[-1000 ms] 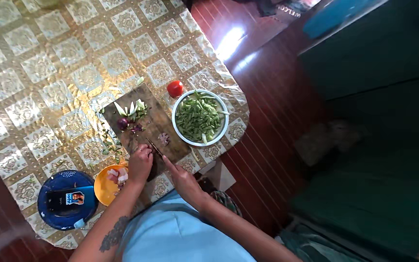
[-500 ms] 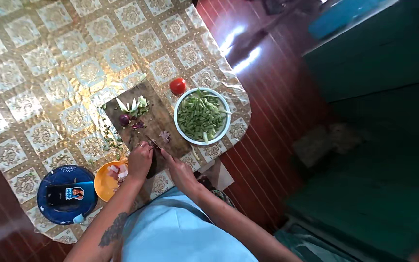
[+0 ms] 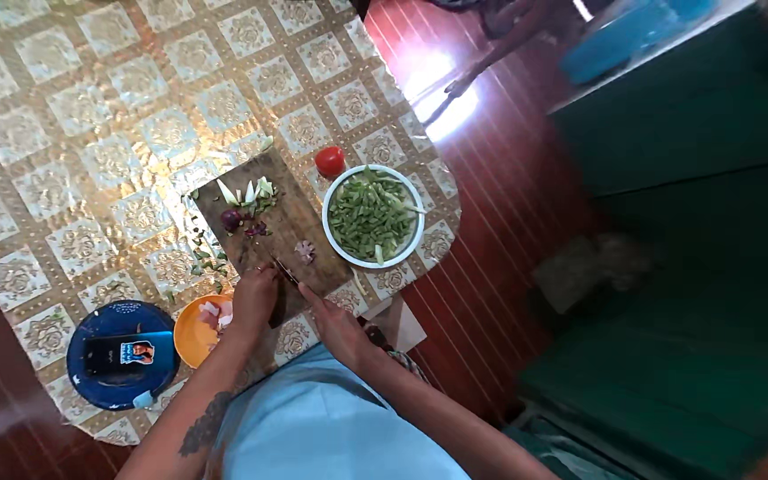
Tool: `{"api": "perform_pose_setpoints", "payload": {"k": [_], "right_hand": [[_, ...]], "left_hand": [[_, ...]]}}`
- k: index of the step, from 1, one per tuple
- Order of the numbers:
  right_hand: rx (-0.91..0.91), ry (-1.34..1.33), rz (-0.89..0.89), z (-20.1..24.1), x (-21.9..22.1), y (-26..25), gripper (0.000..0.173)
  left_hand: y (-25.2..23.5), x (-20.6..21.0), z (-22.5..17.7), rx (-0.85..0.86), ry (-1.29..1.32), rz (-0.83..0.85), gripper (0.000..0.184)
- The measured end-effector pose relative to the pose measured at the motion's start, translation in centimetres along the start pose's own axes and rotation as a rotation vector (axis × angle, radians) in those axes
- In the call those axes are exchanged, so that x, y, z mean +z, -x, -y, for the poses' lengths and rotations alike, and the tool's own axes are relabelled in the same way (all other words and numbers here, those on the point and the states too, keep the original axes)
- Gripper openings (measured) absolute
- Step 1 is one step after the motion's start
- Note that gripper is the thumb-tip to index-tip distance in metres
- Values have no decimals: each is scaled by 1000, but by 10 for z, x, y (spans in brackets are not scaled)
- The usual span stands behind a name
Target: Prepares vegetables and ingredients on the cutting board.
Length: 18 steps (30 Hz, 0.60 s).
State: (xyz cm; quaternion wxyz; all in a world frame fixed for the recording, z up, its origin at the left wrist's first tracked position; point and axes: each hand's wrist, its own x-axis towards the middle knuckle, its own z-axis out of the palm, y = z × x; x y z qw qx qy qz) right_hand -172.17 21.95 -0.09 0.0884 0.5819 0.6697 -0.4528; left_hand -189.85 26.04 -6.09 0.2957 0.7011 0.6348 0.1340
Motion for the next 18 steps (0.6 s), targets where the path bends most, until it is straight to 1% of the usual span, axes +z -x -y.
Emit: {"api": "perform_pose_setpoints", "payload": {"k": [2, 5, 7, 10, 14, 18], "right_hand": [[-18, -16, -24, 6, 1, -11, 60], [1, 1, -12, 17, 2, -30, 63], [13, 22, 1, 13, 8, -22, 66], [31, 62, 13, 8, 14, -4, 64], [62, 65, -33, 2, 13, -10, 63], [52, -10, -102, -9, 2, 1, 60]], "left_hand": [[-1, -1, -1, 12, -12, -1, 17], [-1, -3, -3, -5, -20, 7, 16], [-3, -3, -3, -35, -26, 19, 16], [-3, -2, -3, -30, -32, 0, 16], [0, -5, -7, -58, -8, 43, 17], [3, -18, -11, -149, 67, 39, 26]]}}
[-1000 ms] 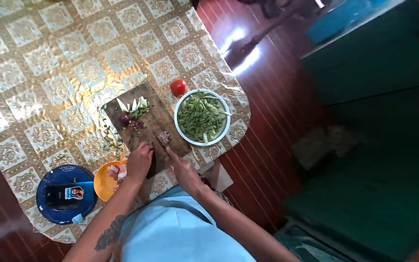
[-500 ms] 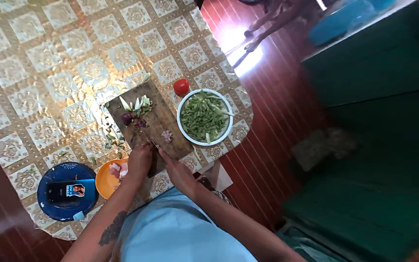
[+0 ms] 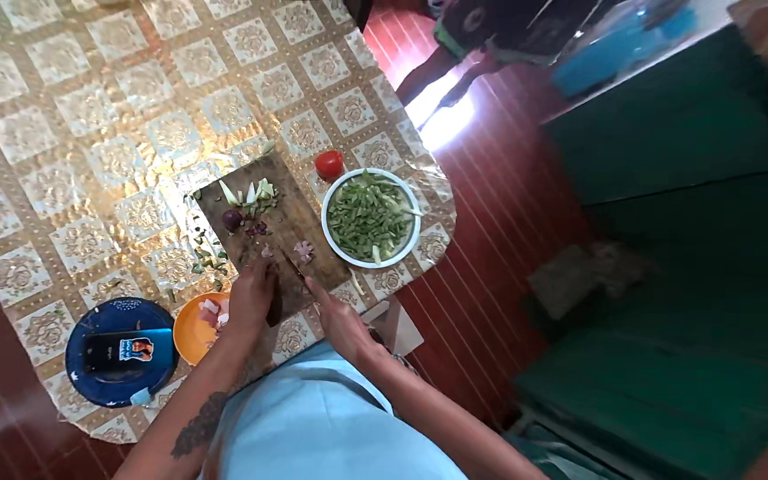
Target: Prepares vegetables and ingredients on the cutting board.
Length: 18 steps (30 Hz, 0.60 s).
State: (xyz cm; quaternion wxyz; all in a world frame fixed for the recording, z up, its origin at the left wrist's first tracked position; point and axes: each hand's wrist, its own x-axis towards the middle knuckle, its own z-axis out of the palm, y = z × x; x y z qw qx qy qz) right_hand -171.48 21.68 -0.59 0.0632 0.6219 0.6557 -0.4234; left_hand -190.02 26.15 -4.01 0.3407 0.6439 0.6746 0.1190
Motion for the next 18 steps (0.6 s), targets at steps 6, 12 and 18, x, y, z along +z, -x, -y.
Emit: {"api": "perform_pose_setpoints", "payload": {"k": [6, 12, 18], "right_hand": [[-48, -6, 34, 13, 0, 5, 60], [-36, 6, 92, 20, 7, -10, 62], [-18, 41, 79, 11, 20, -8, 62]], "left_hand": [[0, 4, 5, 1, -76, 12, 17], [-1, 2, -1, -23, -125, 84, 23], [-5, 3, -7, -71, -167, 105, 24]]}}
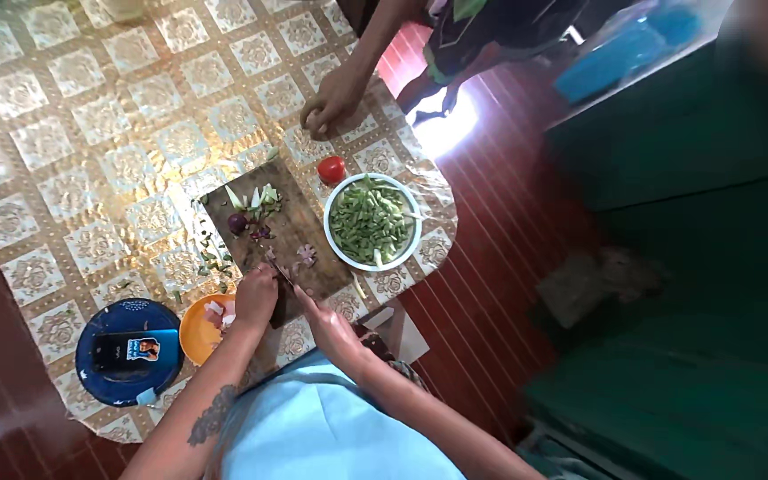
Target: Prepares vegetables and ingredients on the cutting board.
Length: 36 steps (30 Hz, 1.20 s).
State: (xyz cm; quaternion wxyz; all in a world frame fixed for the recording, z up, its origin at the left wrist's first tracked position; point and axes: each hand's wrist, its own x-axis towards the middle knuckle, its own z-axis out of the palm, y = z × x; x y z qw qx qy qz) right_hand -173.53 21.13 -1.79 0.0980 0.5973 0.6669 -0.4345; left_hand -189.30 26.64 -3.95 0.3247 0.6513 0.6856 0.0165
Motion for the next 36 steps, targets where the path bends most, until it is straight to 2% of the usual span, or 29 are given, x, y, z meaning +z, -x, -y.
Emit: {"api": "perform_pose_setpoints", "payload": {"k": [6, 10, 12, 15, 18, 19, 21, 24, 27, 30, 33, 36], "right_hand": [[44, -14, 33, 1, -21, -5, 63], [-19, -80, -205, -19, -27, 10, 60], [-40, -106, -229, -24, -29, 17, 59], [-93, -156, -272, -26, -25, 22, 59], [-96, -225, -262, -29, -20, 26, 58], [-87, -247, -243, -30, -18, 27, 58], [-92, -257, -214, -31, -13, 27, 59], [-126, -194, -127, -22, -6, 21, 59], [-83, -159, -64, -19, -7, 10, 59], [-53, -241, -119, -32, -19, 9, 57], [-114, -306, -161, -40, -23, 14, 55], [-74, -270, -88, -35, -24, 14, 57]], "left_hand": [[3, 7, 2, 55, 56, -40, 22], [9, 10, -6, 215, 217, -225, 25], [5, 7, -8, 166, 209, -282, 24], [-9, -3, -4, 41, 142, -154, 32], [-12, -8, -1, 120, 170, -60, 31], [-10, -9, -1, 142, 214, -78, 31], [-5, -17, 0, 73, 325, -152, 30], [-1, -35, 15, -63, 441, -235, 23], [9, -52, 28, -68, 474, -215, 18], [25, -69, 44, -78, 491, -207, 17], [43, -79, 76, -141, 360, -238, 17], [57, -76, 113, -225, 162, -59, 28]]}}
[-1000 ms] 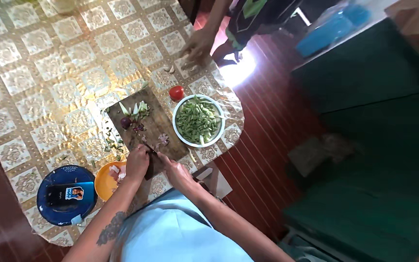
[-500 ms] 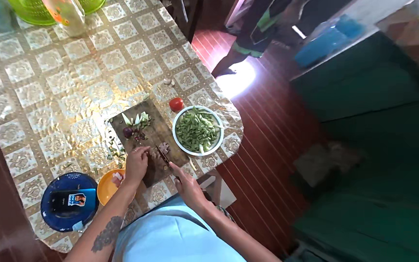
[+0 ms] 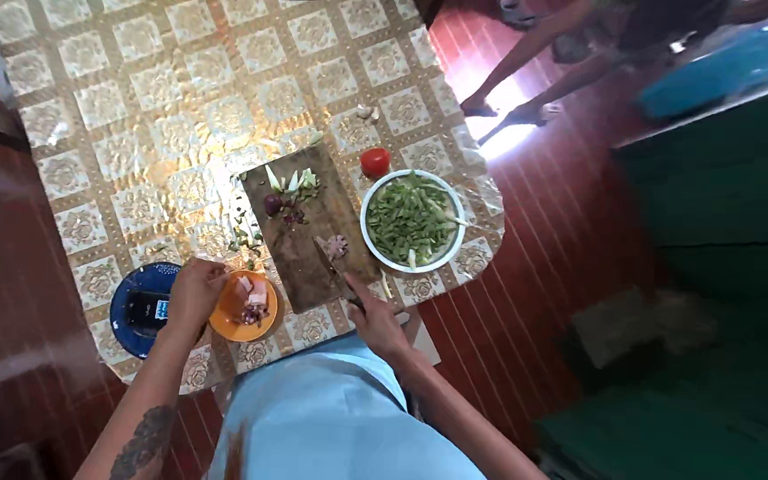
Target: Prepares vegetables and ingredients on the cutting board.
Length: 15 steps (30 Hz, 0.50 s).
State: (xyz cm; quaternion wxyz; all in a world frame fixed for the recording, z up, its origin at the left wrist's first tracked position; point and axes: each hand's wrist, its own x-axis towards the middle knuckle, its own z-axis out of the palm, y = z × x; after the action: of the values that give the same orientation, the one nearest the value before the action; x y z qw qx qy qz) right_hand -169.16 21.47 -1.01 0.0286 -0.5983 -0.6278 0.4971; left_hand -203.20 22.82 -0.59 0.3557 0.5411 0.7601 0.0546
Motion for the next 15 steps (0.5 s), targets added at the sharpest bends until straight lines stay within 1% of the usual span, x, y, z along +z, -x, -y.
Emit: {"api": "perform_pose_setpoints", "payload": {"k": [2, 3, 5, 7, 8, 10, 12, 13, 14, 15], "right_hand": [[19, 26, 31, 6, 2, -3, 57], [22, 35, 42, 10, 4, -3, 56], [9, 40, 49, 17, 6, -2, 55], [-16, 38, 39, 18, 9, -3, 53], [-25, 37, 39, 18, 10, -3, 53], [-39, 54, 35, 18, 11, -2, 52], [-41, 58, 24, 19, 10, -1, 52], [-45, 54, 2, 19, 11, 0, 51], [-48, 50, -21, 18, 11, 1, 51], [-36, 52, -22, 18, 11, 2, 51]], "left_hand": [[2, 5, 16, -25, -46, 112, 32], [4, 6, 18, -14, -54, 119, 29], [5, 2, 16, -15, -55, 57, 22], [-4, -13, 14, -25, -64, -16, 22], [-13, -21, 17, -11, -80, -28, 23], [-29, -31, 24, 37, -106, -33, 27], [-28, -34, 20, 108, -126, -122, 30], [-23, -31, 15, 176, -141, -175, 27], [-19, -25, 10, 240, -167, -181, 23], [-16, -17, 6, 276, -203, -140, 21]]}}
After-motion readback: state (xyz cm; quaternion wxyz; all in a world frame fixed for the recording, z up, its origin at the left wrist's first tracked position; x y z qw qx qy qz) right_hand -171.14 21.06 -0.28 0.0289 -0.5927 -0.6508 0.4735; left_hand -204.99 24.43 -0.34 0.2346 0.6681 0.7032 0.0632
